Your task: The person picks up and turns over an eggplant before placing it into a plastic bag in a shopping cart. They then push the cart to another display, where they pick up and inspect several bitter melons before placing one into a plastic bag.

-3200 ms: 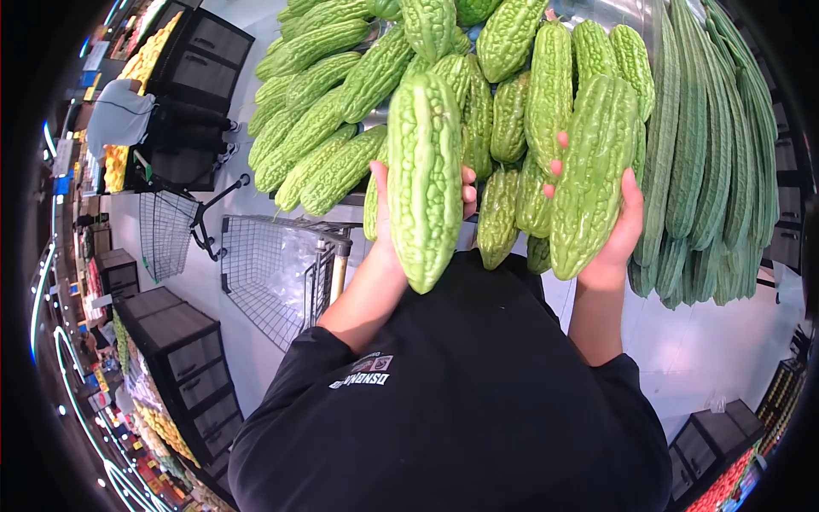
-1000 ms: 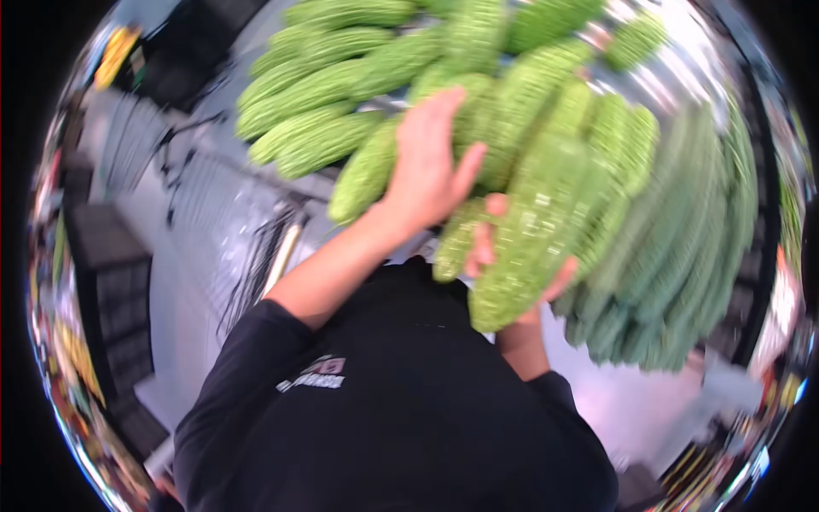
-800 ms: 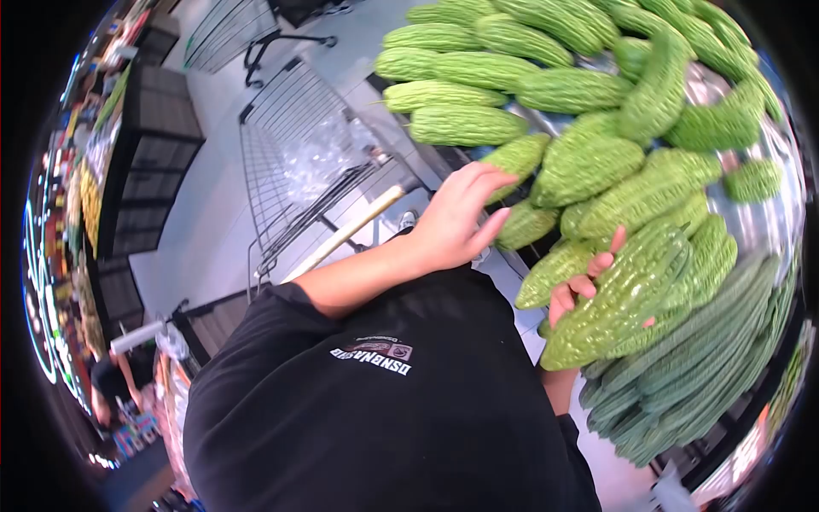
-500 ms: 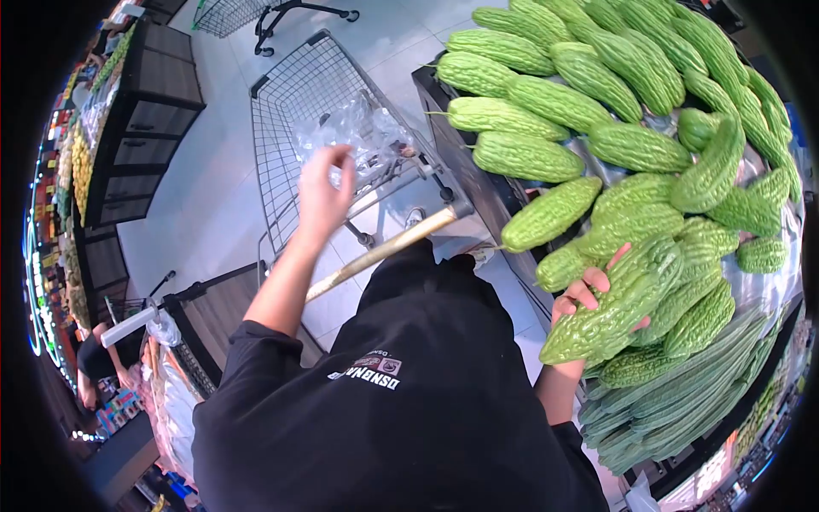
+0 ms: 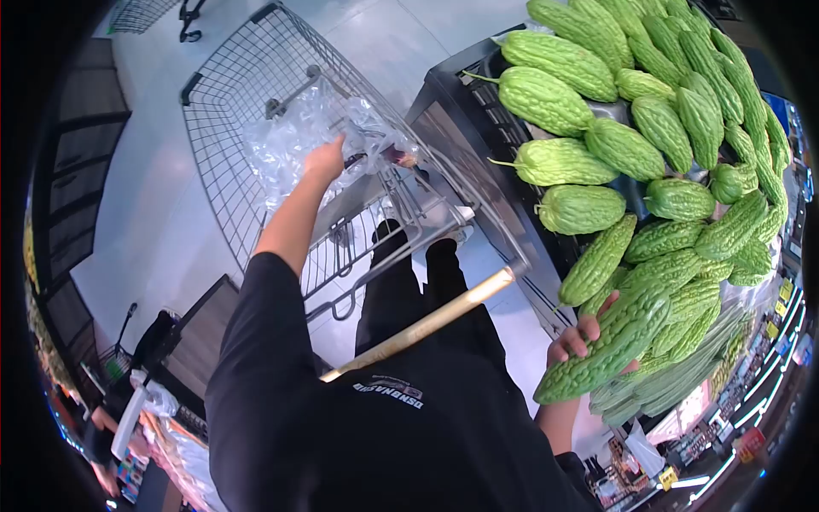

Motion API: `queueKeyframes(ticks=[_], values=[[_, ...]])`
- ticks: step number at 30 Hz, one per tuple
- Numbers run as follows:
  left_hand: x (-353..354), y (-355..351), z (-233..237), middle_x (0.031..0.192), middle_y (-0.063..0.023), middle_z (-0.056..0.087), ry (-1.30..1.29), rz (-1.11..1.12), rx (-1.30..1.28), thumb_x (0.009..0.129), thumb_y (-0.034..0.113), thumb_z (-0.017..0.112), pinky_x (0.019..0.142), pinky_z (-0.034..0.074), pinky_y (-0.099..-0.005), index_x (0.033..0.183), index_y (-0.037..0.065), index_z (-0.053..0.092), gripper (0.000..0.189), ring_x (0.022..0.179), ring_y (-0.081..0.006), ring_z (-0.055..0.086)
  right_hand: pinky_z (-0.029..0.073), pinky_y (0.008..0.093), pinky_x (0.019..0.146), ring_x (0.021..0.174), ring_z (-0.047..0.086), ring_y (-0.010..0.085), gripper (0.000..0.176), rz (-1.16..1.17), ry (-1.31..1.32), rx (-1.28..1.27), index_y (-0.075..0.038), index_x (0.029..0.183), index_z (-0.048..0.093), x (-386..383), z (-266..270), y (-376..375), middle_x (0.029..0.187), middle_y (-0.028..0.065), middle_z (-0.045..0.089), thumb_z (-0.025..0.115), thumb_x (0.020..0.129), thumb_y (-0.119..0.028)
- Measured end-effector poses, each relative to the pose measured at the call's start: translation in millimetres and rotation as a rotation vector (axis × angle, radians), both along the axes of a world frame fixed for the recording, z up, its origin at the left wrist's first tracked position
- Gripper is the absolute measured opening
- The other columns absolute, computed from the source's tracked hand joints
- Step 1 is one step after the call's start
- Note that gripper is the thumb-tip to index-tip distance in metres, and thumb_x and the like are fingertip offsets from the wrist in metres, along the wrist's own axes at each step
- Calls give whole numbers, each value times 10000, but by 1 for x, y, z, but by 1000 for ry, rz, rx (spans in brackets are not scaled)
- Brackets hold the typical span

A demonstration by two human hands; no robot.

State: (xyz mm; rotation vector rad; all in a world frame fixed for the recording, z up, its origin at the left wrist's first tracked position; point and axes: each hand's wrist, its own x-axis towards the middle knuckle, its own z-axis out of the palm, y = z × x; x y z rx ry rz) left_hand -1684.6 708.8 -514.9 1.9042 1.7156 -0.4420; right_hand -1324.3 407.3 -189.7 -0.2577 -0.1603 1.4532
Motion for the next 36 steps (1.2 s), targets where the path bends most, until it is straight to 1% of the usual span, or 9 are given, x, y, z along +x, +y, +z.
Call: queueKeyframes(ticks=[6,14,18,19,21,22,25,27,36], values=[[-9,47,-80,1239,-197,648,105,165,-148,929,342,567,948,516,-460,1226,111,654,386,1141,-361,631,474,552,891,1040,580,341,1096,-45,-127,-129,-186,1580,56,-30,-20,5,1205,180,531,677,814,-664],[-74,31,7,861,-249,689,-101,495,483,794,345,702,783,537,-503,839,10,693,338,856,-427,676,423,537,907,1057,537,327,1061,-24,-11,-135,-162,1540,264,-30,3,13,1204,158,532,539,768,-834],[-91,1,31,1074,-266,673,-309,639,531,723,278,826,785,536,-502,1055,-31,629,494,828,-428,685,447,501,838,983,488,311,1060,80,132,-107,-255,1553,254,-18,12,18,1134,157,505,534,733,-865],[-114,1,3,1180,-265,634,-255,532,436,696,283,863,761,548,-484,1211,-46,560,682,824,-390,700,473,519,836,975,505,324,1085,85,128,-124,-257,1548,262,-13,15,16,1131,163,521,546,704,-877],[-145,7,-20,895,-222,714,-120,136,348,804,284,727,738,549,-446,1029,-6,701,368,803,-327,710,479,590,927,1051,572,342,1110,101,102,-103,-258,1544,254,1,23,7,1156,163,539,579,674,-865],[-98,-14,79,789,-194,716,-356,529,372,837,273,661,729,541,-424,922,22,735,275,802,-313,714,499,604,907,1023,549,335,1121,102,-83,-227,-310,1543,256,7,32,4,1131,141,511,595,638,-877],[16,-73,268,739,-159,687,-327,383,938,928,232,652,626,494,-350,962,-2,682,238,683,-218,659,459,587,997,1215,536,346,1109,84,-237,-49,-296,1556,208,27,49,-4,1250,158,522,656,674,-798],[104,-125,369,635,-135,589,-401,348,787,954,215,648,552,430,-350,930,-7,640,224,562,-181,502,356,529,1138,1289,500,280,1103,45,-196,82,-212,1559,183,41,60,-6,1353,125,509,753,721,-647],[282,-274,504,612,-157,530,-905,-347,484,880,12,643,502,380,-328,908,-14,649,39,484,-250,493,394,551,1105,1359,423,396,1049,-446,-466,277,-243,1521,208,106,127,-50,1433,192,428,862,724,-433]])
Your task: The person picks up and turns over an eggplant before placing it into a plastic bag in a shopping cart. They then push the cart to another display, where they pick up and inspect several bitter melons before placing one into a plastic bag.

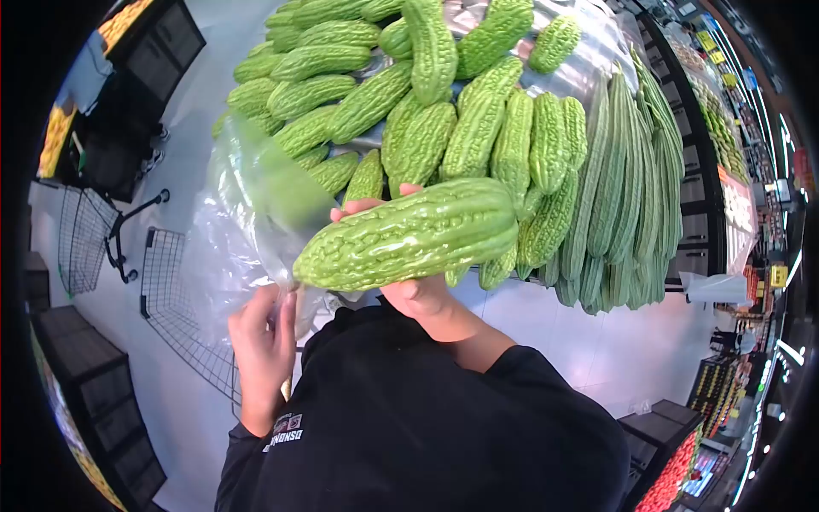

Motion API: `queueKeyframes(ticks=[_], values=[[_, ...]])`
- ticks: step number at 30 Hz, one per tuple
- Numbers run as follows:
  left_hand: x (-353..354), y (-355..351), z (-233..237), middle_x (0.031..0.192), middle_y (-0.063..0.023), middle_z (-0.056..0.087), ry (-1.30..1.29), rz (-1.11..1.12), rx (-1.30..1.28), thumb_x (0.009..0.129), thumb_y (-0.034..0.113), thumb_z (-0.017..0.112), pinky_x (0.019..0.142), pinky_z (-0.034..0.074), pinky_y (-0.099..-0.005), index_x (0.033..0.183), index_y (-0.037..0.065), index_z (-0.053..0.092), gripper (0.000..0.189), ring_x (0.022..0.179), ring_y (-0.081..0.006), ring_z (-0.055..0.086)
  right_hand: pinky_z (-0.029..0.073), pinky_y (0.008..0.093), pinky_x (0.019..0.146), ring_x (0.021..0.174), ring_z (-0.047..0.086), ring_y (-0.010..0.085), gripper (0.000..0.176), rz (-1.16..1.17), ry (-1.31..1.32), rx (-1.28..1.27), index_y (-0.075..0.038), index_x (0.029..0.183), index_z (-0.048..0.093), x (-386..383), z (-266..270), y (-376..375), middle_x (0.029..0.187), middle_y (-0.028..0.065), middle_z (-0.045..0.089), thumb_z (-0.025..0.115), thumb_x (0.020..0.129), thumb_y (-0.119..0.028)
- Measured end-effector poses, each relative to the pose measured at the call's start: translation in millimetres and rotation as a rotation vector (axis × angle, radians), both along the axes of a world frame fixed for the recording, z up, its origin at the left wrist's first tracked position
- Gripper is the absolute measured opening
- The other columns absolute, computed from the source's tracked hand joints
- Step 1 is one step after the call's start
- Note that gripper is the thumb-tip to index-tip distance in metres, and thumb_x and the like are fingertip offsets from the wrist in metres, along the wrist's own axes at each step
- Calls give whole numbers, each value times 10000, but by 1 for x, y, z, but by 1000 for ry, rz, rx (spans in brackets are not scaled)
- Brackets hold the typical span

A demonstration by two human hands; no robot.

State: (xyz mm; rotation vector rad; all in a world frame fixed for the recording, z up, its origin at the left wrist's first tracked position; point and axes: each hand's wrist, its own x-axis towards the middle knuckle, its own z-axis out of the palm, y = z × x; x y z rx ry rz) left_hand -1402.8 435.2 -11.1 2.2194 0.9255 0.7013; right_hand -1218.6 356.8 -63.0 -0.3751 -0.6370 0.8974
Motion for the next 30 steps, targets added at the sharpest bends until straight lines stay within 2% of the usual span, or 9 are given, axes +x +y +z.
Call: queueKeyframes(ticks=[5,7,11,16,19,23,25,27,30], values=[[33,-21,28,638,-124,551,-92,-31,-16,876,3,641,518,380,-305,954,-15,675,87,491,-231,499,471,459,1056,1324,476,330,1001,-234,-238,98,-83,1442,294,42,3,-17,1410,203,452,894,700,-385],[45,-25,25,674,-114,575,-154,-88,74,839,-23,645,531,392,-318,945,-31,668,109,523,-245,519,468,449,1054,1322,479,316,1012,-278,-593,20,-79,1444,271,57,5,-32,1393,213,459,906,699,-339],[67,-29,12,719,-94,618,-292,-266,315,905,5,613,549,379,-248,1008,-67,642,128,582,-106,515,454,512,1063,1337,453,406,881,-364,-570,100,-150,1424,336,49,2,-41,1384,252,458,882,732,-138],[105,-50,29,662,-104,561,-515,-501,360,746,-73,674,544,400,-361,895,-25,622,165,543,-267,524,465,355,1039,1236,547,224,535,-114,-103,-30,-42,1366,422,37,-22,-48,1311,165,558,681,922,-190],[111,-55,38,735,-139,593,-484,-614,368,757,-115,648,579,416,-361,927,-46,612,187,608,-278,542,401,378,1082,1212,558,208,499,-389,-861,-390,-23,1350,494,47,-9,-44,1332,108,557,658,896,-150],[122,-66,41,670,-74,556,-479,-706,428,701,-104,687,598,410,-364,954,-11,641,274,547,-246,518,402,347,1070,1224,541,221,482,-420,-900,-376,-15,1361,498,49,12,-52,1334,115,557,611,907,-128],[128,-69,38,646,-45,537,-488,-771,470,691,-73,718,610,396,-342,972,-8,650,296,537,-217,513,409,335,1062,1229,533,219,471,-235,-706,-442,-22,1371,488,47,8,-50,1337,101,555,601,925,-123],[129,-69,29,639,-32,530,-470,-781,494,686,-42,742,622,385,-328,985,-7,656,313,532,-199,508,450,337,1015,1178,562,202,483,288,386,31,-31,1369,485,46,6,-45,1306,78,574,639,924,-139],[125,-67,18,622,-31,511,-444,-725,530,689,-30,751,624,379,-326,991,1,661,317,534,-195,515,457,337,1007,1167,568,197,490,265,351,24,-32,1368,484,42,4,-40,1300,74,578,649,920,-141]])
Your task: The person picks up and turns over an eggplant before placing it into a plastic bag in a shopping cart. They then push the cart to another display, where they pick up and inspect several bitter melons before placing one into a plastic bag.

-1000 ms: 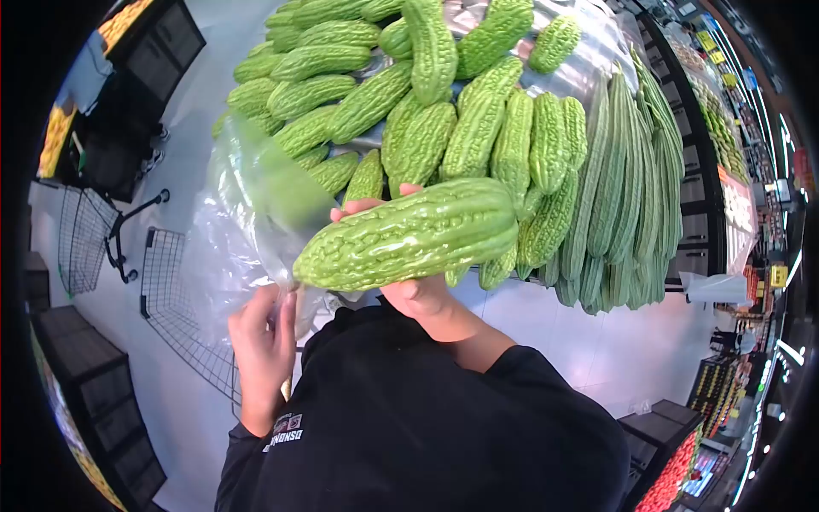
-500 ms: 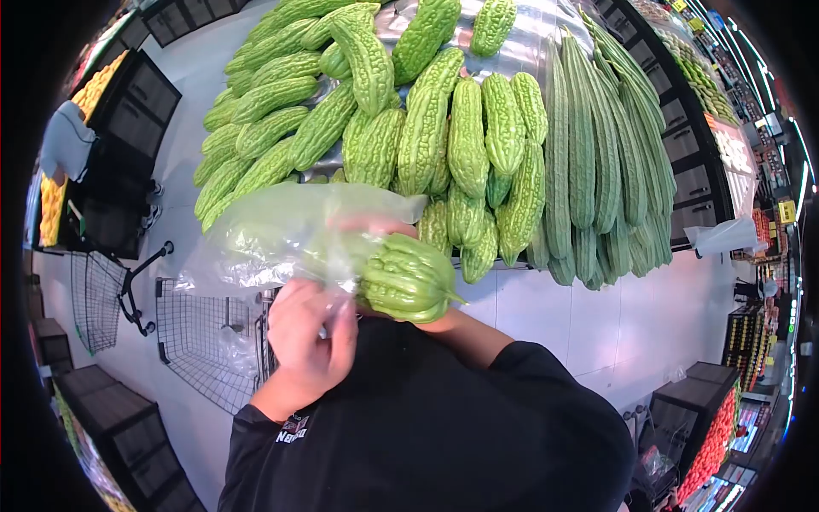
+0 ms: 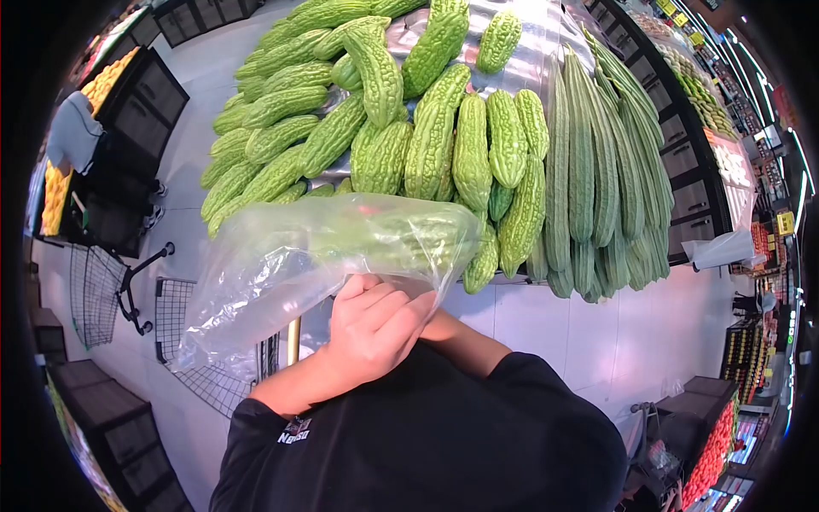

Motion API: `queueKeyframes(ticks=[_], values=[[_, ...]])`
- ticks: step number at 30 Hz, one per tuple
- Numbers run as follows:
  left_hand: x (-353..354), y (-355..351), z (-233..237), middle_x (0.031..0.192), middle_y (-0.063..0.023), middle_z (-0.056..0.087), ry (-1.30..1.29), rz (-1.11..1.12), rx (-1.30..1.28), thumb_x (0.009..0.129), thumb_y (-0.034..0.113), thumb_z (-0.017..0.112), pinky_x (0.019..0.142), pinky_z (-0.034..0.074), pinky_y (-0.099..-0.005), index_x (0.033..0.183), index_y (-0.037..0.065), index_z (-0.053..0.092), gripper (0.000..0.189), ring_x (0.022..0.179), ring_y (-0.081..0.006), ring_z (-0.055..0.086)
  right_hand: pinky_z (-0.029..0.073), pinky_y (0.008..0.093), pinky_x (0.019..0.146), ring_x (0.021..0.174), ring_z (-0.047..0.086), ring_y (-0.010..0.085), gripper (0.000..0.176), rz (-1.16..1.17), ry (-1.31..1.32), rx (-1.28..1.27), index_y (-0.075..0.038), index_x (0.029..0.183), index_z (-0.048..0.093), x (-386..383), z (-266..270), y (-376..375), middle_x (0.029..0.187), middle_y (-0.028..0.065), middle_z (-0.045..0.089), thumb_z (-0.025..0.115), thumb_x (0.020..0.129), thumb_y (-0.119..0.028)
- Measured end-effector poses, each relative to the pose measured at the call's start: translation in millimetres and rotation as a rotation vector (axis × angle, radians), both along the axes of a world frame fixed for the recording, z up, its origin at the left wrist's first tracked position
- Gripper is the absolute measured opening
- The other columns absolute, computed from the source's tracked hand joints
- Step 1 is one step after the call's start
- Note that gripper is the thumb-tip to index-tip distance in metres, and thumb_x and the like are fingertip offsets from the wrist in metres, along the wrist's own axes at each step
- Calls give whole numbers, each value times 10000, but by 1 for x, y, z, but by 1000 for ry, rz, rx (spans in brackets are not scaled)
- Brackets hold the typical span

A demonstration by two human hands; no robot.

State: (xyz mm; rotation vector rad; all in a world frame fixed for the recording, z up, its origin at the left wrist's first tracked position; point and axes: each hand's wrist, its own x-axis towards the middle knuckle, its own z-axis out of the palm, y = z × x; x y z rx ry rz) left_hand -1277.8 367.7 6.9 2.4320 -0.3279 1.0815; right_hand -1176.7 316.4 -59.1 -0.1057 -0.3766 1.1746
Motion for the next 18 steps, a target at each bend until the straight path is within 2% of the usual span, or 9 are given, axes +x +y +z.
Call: queueKeyframes(ticks=[3,5,13,14,15,17,18], values=[[-3,-1,-1,619,-37,512,3,13,-23,694,-34,752,614,367,-332,971,10,658,296,536,-196,517,463,337,998,1156,574,193,497,-118,-320,-109,-32,1367,483,-1,-7,0,1294,70,582,659,916,-144],[-2,-3,0,617,-40,512,9,30,-19,700,-35,751,608,358,-334,963,15,657,284,534,-198,515,467,337,992,1149,578,190,502,-127,-379,-122,-33,1367,482,0,-12,-7,1290,68,584,666,913,-146],[8,-18,5,612,-45,527,53,53,-170,752,-43,714,593,336,-342,912,31,632,195,544,-214,532,484,336,968,1120,595,179,523,-118,-260,-124,-34,1365,480,-6,-37,-54,1274,57,595,692,902,-153],[10,-19,6,655,-56,562,64,49,-180,745,-32,712,607,372,-355,915,24,628,198,574,-229,561,506,336,921,1082,612,146,479,-175,-289,-167,-14,1297,536,-8,-40,-58,1206,59,628,723,883,-166],[13,-22,6,698,-68,596,76,45,-190,738,-21,711,621,409,-367,918,18,625,203,604,-245,589,506,336,921,1082,612,146,479,-175,-289,-167,-14,1297,536,-7,-66,-57,1206,59,628,723,883,-166],[26,-32,5,705,-65,596,38,-2,-205,740,-17,705,626,414,-368,909,20,619,193,608,-244,588,519,358,882,1098,637,205,381,-497,-966,-317,17,1206,593,3,-137,-55,1154,113,661,699,873,-132],[33,-38,4,711,-62,595,-1,-50,-220,743,-14,700,630,420,-368,900,23,614,182,611,-244,587,519,359,881,1097,637,206,380,-470,-928,-308,17,1206,594,3,-131,-60,1153,114,662,699,873,-132]])
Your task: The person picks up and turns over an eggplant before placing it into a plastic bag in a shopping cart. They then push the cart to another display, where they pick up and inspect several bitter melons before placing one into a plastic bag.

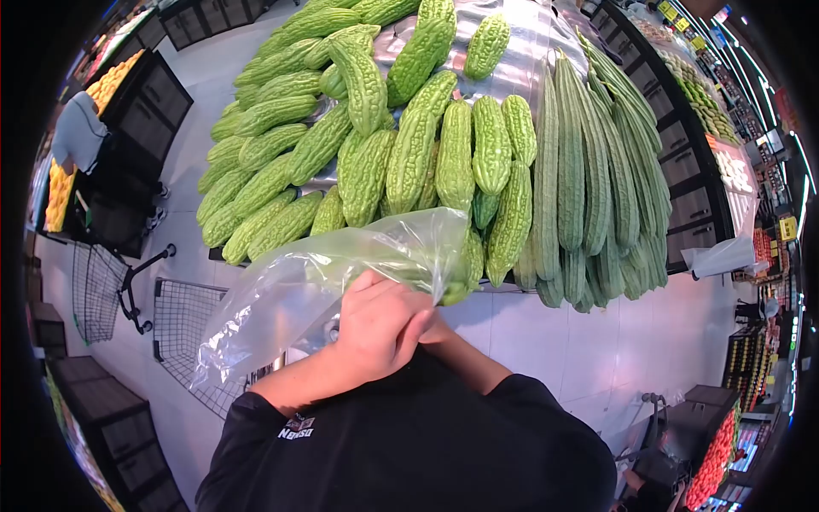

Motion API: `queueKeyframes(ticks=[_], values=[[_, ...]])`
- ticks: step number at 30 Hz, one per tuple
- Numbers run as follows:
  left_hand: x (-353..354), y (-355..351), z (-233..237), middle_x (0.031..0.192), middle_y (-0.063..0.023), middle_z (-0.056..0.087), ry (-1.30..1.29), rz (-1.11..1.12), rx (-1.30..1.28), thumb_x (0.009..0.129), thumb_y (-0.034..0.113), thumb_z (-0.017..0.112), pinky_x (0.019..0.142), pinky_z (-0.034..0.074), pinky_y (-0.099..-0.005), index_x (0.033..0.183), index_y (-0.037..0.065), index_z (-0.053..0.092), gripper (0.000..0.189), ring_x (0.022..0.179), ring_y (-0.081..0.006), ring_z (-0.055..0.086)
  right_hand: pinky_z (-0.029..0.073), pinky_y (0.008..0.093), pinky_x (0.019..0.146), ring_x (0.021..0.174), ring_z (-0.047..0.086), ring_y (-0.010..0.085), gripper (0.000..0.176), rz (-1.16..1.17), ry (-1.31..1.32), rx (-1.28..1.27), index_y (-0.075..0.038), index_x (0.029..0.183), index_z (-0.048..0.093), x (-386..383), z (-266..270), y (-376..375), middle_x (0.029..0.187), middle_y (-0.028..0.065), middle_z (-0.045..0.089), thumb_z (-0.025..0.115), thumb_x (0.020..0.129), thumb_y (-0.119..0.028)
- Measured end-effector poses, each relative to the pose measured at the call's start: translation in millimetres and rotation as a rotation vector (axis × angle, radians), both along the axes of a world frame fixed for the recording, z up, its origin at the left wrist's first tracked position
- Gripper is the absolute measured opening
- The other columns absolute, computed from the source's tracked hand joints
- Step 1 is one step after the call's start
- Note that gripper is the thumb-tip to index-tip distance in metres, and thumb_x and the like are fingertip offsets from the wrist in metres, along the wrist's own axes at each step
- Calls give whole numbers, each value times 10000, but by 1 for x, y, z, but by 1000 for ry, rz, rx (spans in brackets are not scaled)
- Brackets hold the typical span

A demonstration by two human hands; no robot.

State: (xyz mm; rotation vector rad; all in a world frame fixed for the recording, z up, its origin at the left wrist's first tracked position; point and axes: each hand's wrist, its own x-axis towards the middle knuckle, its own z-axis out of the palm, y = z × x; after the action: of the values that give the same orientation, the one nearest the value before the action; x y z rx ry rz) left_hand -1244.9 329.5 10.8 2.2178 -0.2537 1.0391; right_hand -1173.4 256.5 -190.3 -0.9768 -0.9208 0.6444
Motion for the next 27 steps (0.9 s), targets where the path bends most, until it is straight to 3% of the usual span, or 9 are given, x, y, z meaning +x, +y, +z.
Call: queueKeyframes(ticks=[5,8,12,15,17,20,27], values=[[26,-40,-7,734,-38,568,-18,-233,142,730,67,670,614,420,-323,884,48,599,170,631,-199,571,520,362,876,1091,639,213,375,201,260,33,16,1201,597,26,55,-21,1148,117,663,697,871,-131],[40,-60,-5,786,-36,619,152,-389,347,751,88,621,601,451,-306,899,48,610,154,691,-176,622,520,363,872,1087,640,217,373,274,312,41,16,1199,599,46,67,-36,1145,119,663,696,870,-131],[56,-88,-16,782,-30,608,201,-387,387,771,110,617,586,453,-312,904,48,613,147,692,-179,616,521,366,868,1083,641,222,369,354,342,53,16,1195,601,74,71,-55,1142,122,664,695,869,-131],[57,-101,-18,738,-32,583,180,-359,320,773,102,639,565,453,-320,889,58,612,128,643,-192,593,522,367,865,1079,642,226,367,385,358,43,15,1193,603,87,67,-67,1139,124,665,694,868,-130],[50,-101,-4,774,-35,580,298,-367,261,741,130,624,627,493,-323,908,52,608,185,715,-187,620,522,369,863,1077,643,228,365,406,367,40,15,1191,604,92,66,-73,1137,125,665,694,868,-130],[46,-101,-5,757,-37,595,319,-355,143,723,89,663,591,474,-324,910,65,622,192,664,-200,613,523,370,859,1073,644,232,363,419,365,41,15,1188,606,98,64,-78,1134,127,666,693,867,-129],[46,-118,-11,740,-29,609,454,-281,129,726,81,672,542,471,-321,896,77,628,175,633,-197,618,524,375,852,1065,646,241,357,356,87,15,14,1182,610,66,55,-46,1128,132,667,690,865,-128]])
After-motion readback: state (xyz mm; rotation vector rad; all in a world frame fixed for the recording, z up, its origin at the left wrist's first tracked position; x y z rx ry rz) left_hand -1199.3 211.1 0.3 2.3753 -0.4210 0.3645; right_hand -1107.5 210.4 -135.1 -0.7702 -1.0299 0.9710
